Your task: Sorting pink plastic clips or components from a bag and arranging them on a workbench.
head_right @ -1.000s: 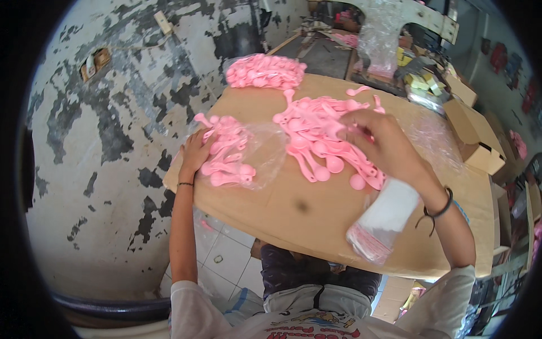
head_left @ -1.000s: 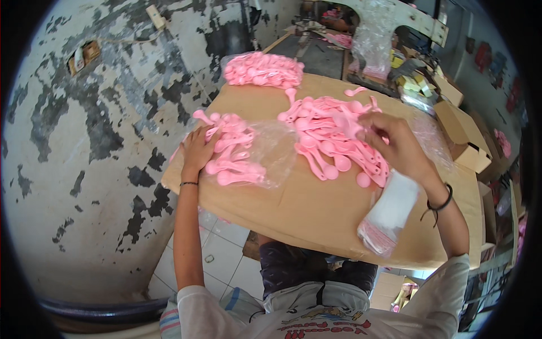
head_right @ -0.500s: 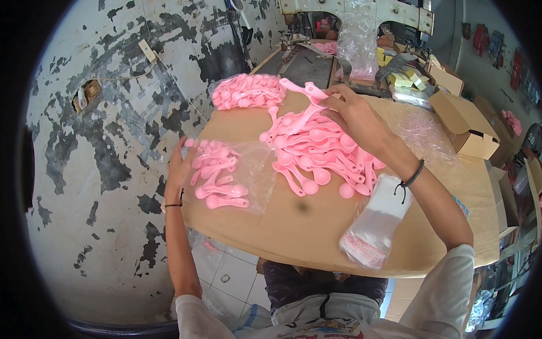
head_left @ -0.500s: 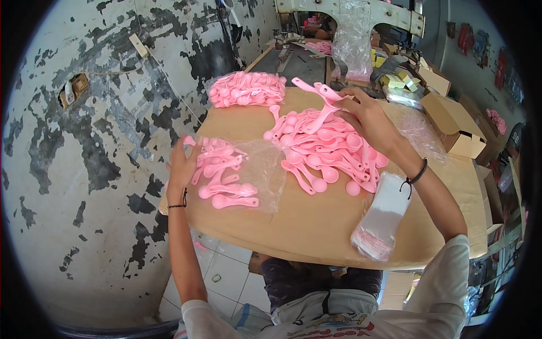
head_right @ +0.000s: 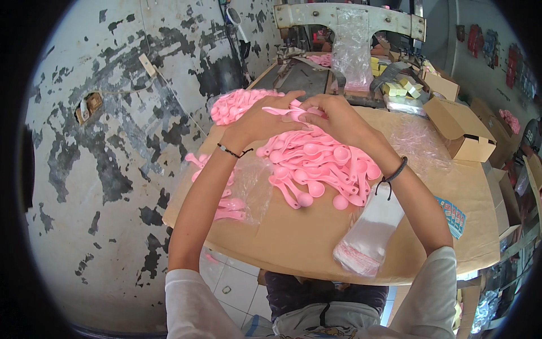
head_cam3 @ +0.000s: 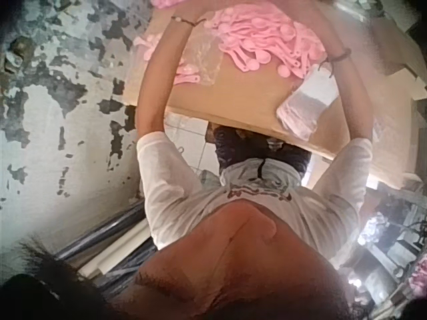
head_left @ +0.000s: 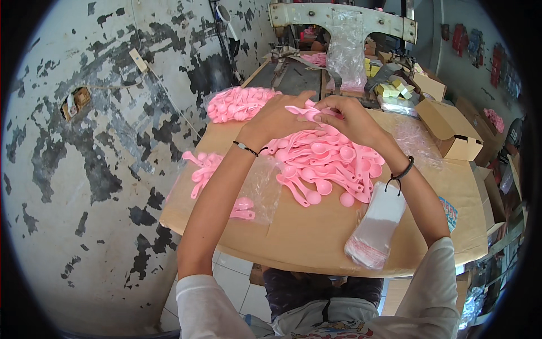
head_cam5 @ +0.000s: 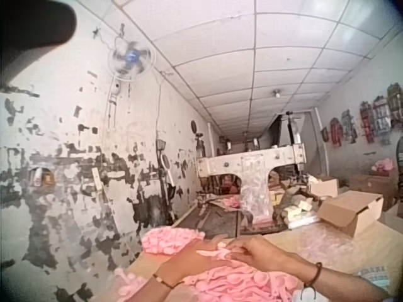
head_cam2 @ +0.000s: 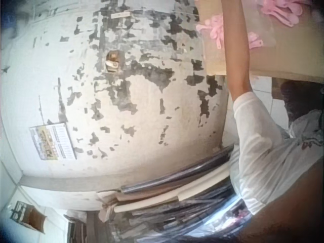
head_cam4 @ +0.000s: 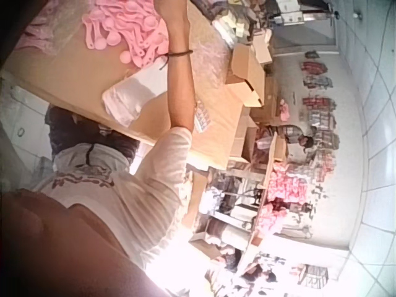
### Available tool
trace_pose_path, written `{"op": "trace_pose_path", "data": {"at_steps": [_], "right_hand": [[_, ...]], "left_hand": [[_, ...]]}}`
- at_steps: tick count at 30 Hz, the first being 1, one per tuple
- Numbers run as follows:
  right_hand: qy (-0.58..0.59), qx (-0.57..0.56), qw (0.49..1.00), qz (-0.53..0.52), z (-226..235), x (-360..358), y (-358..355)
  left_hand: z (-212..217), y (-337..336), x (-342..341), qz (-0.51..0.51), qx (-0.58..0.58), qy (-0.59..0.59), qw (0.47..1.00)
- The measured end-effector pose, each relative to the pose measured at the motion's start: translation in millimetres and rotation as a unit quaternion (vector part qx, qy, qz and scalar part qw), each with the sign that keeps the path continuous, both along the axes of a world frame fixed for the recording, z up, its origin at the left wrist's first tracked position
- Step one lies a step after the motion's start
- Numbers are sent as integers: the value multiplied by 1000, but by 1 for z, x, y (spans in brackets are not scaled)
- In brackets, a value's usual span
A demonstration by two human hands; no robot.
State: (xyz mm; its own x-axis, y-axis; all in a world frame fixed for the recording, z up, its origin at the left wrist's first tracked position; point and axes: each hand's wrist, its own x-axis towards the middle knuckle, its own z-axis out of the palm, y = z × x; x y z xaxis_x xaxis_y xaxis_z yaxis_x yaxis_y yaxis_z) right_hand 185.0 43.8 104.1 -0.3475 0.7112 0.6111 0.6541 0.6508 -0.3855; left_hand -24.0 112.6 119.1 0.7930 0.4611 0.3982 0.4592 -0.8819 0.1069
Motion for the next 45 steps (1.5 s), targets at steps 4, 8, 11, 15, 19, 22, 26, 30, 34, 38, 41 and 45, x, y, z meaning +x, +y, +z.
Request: {"op": "trace_pose_path", "data": {"at_steps": [4, 8, 11, 15, 19, 22, 26, 30, 34, 38, 41, 45], "right_hand": [[40, -37, 998, 18, 0, 15, 11], [77, -110, 990, 49, -4, 23, 16], [84, -90, 989, 79, -10, 31, 25], [86, -86, 991, 51, -13, 34, 30], [32, -2, 999, 2, -6, 35, 23], [5, 46, 999, -16, 7, 40, 16], [8, 76, 996, -53, 11, 58, 5], [-3, 67, 996, -53, 8, 57, -2], [-2, 70, 994, -84, 3, 73, -6], [17, 55, 994, -91, 6, 77, -12], [21, 69, 996, -53, 5, 64, -10], [-16, 105, 993, -44, -6, 51, -4]], "left_hand": [[-9, 24, 5, -62, -5, -30, 998], [-16, 32, 12, -118, 25, -77, 990], [-10, 21, 18, -20, -28, -32, 999], [-17, 29, 20, 0, 50, -17, 999], [-14, 23, 25, 25, 72, -21, 997], [-12, 23, 25, 56, 89, -21, 994], [-18, 34, 22, 64, 8, -29, 997], [-35, 54, 21, -16, 43, -61, 997], [-48, 62, 30, 39, -3, -35, 999], [-40, 69, 15, 61, 6, 49, 997], [-11, 53, -8, 12, -68, 74, 995], [-2, 9, -46, -21, -70, -26, 997]]}}
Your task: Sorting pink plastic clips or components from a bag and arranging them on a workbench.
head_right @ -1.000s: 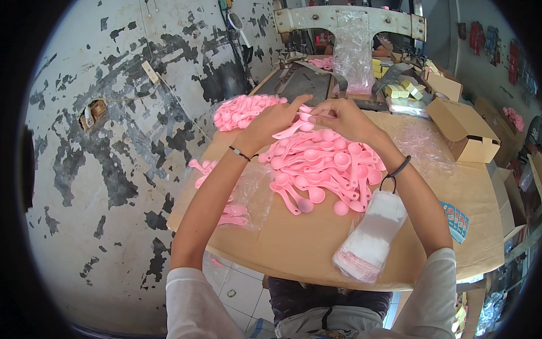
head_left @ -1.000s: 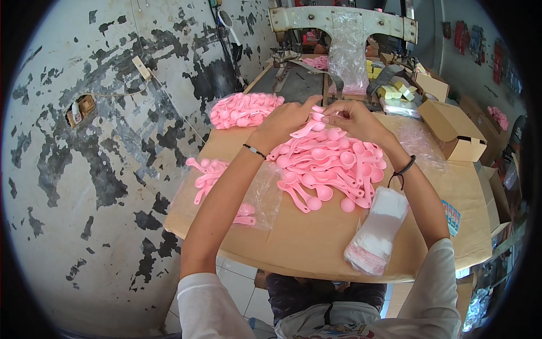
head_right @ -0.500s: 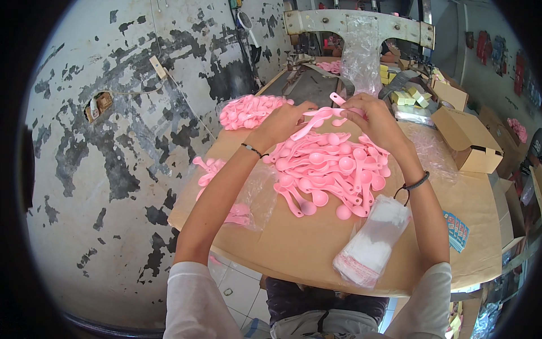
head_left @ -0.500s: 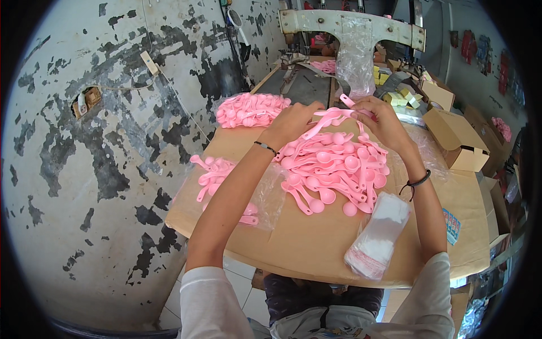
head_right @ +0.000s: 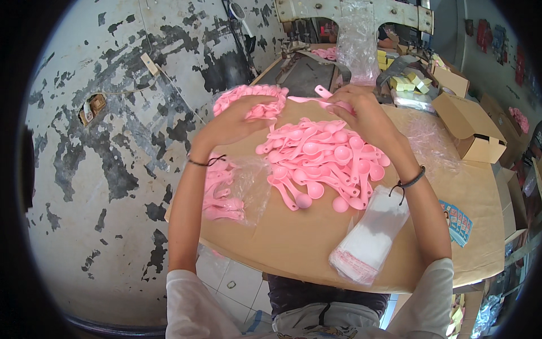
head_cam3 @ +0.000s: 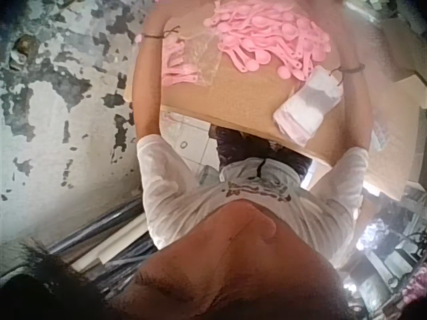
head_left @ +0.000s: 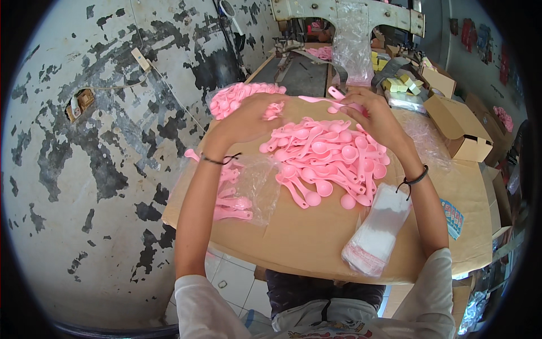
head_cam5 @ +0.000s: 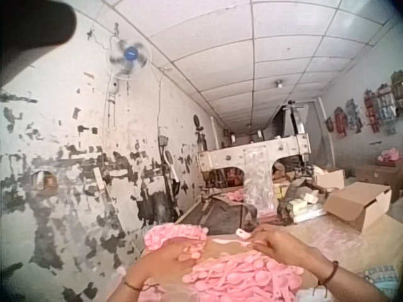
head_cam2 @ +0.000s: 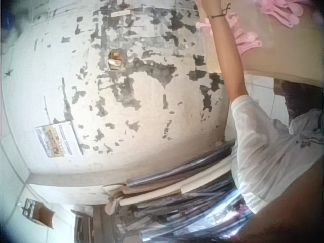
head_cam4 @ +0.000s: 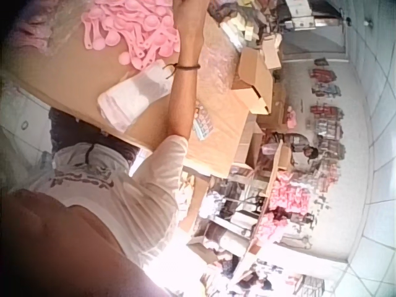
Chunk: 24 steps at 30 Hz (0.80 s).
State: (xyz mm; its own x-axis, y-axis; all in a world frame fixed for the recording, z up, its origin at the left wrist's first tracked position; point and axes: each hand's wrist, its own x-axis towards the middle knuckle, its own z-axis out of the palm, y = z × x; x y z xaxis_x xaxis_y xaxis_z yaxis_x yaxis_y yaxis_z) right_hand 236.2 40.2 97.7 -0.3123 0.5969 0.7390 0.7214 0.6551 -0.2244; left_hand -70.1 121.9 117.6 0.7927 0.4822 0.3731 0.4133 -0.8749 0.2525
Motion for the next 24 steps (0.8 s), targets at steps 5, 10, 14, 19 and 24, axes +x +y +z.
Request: {"op": "trace_pose_path", "data": {"at_steps": [5, 10, 14, 19, 24], "right_hand": [[-109, 97, 989, -33, -19, -37, -10], [-186, -230, 927, 232, -60, -130, -10], [-274, 15, 924, 267, -104, -184, 14], [-296, -240, 890, 249, -143, -225, 42], [-369, -230, 874, 216, -128, -230, 25]], "left_hand": [[-33, 2, -85, 140, -109, -118, 977], [-93, 20, -145, 199, -153, -145, 957], [-122, 25, -149, 178, -212, -217, 936], [-141, 28, -151, 179, -249, -226, 925], [-141, 27, -152, 161, -224, -224, 935]]}}
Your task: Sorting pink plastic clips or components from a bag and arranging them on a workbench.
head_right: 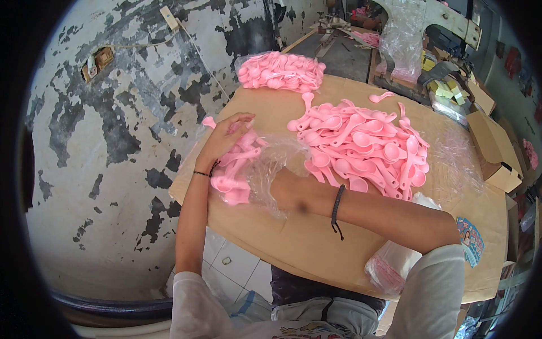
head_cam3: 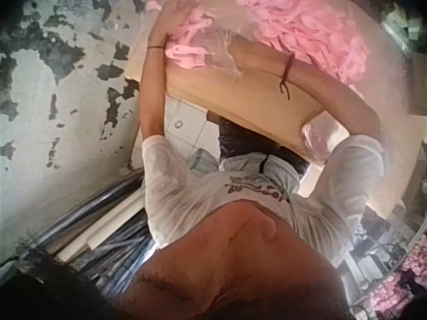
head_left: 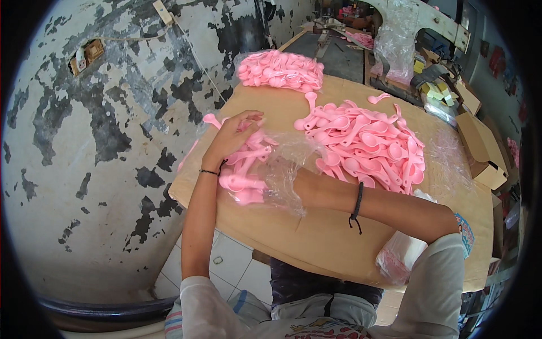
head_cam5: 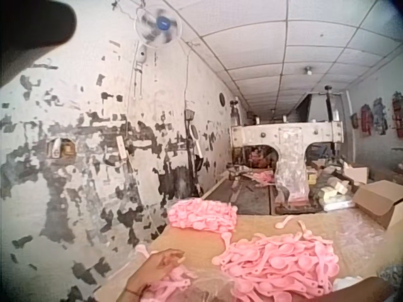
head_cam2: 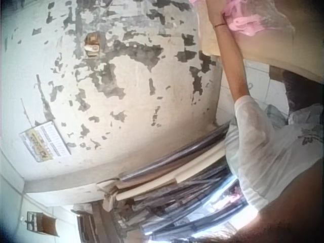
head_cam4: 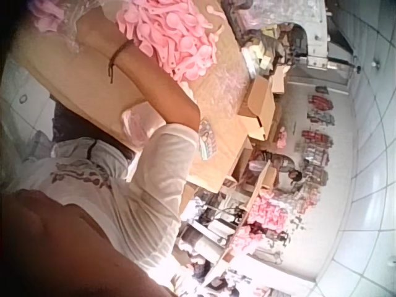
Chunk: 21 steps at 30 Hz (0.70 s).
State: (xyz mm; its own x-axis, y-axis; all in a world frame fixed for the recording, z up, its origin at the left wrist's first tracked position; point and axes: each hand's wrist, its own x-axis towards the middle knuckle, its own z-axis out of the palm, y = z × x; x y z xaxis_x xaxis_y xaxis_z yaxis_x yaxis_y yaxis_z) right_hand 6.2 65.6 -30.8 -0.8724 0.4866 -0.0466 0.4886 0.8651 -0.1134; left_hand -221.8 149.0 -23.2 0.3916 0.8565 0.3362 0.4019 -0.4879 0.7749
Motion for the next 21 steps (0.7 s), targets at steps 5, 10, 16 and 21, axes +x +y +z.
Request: {"op": "trace_pose_path", "data": {"at_steps": [5, 10, 16, 21], "right_hand": [[-73, 9, 997, -30, 38, 11, -18], [83, -83, 986, -118, 71, 53, -19], [220, -31, 973, -66, 95, 142, -30], [237, -111, 916, -303, 142, 189, -38]], "left_hand": [[0, -3, -3, 9, 3, 0, 1000], [-6, 3, 0, 9, 36, -8, 999], [-8, -3, -2, 28, 45, -30, 998], [-7, -4, 0, 37, 33, -29, 998]]}}
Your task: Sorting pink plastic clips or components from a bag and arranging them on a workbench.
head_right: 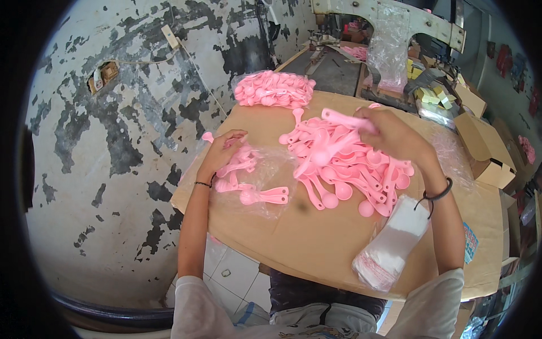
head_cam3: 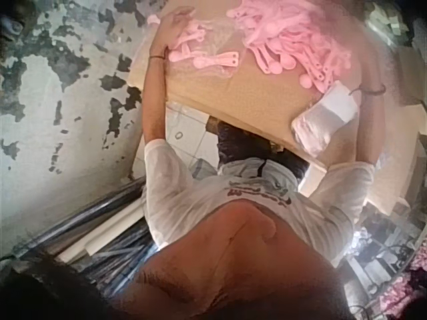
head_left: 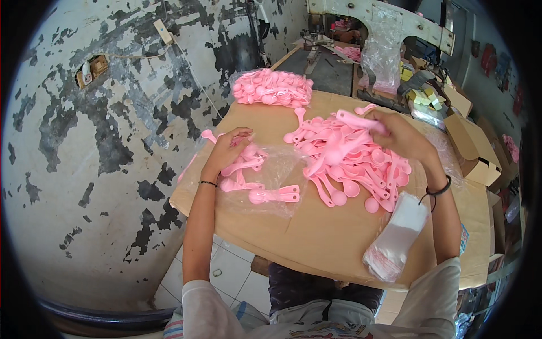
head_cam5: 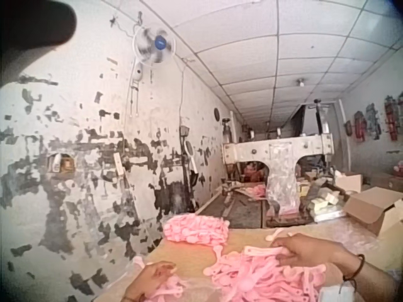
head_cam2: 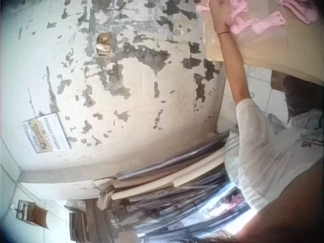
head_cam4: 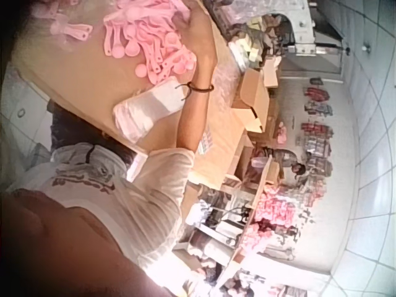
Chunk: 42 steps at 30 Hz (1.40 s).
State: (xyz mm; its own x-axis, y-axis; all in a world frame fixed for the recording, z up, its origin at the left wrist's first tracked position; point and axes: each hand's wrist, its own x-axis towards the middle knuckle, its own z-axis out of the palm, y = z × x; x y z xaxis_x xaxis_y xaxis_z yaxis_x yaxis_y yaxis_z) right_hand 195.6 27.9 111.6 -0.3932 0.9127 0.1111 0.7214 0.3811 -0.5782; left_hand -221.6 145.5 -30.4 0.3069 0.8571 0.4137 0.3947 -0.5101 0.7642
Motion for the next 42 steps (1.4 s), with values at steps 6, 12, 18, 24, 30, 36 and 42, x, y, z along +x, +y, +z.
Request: {"op": "trace_pose_path", "data": {"at_steps": [6, 12, 18, 24, 30, 36, 42], "right_hand": [[18, 139, 989, -34, 1, 25, 19], [-38, 175, 982, -62, -13, 22, 33], [-63, 64, 989, 116, -21, -64, -8], [-131, 141, 957, 218, -92, -142, -9], [-233, 142, 940, 205, -92, -146, -3], [-210, 184, 953, 116, -30, -73, -30], [-103, 193, 975, -38, 4, -55, -42]], "left_hand": [[-3, 8, 0, -25, 5, -7, 1000], [-1, 5, 0, -16, -3, -6, 1000], [-5, 3, -10, -1, 2, -8, 1000], [-3, 4, 0, -13, 1, -19, 1000], [-4, 4, 1, -12, -55, -42, 998], [-2, 2, -10, -16, -39, -33, 999], [5, 3, -15, -1, -28, -61, 998]]}}
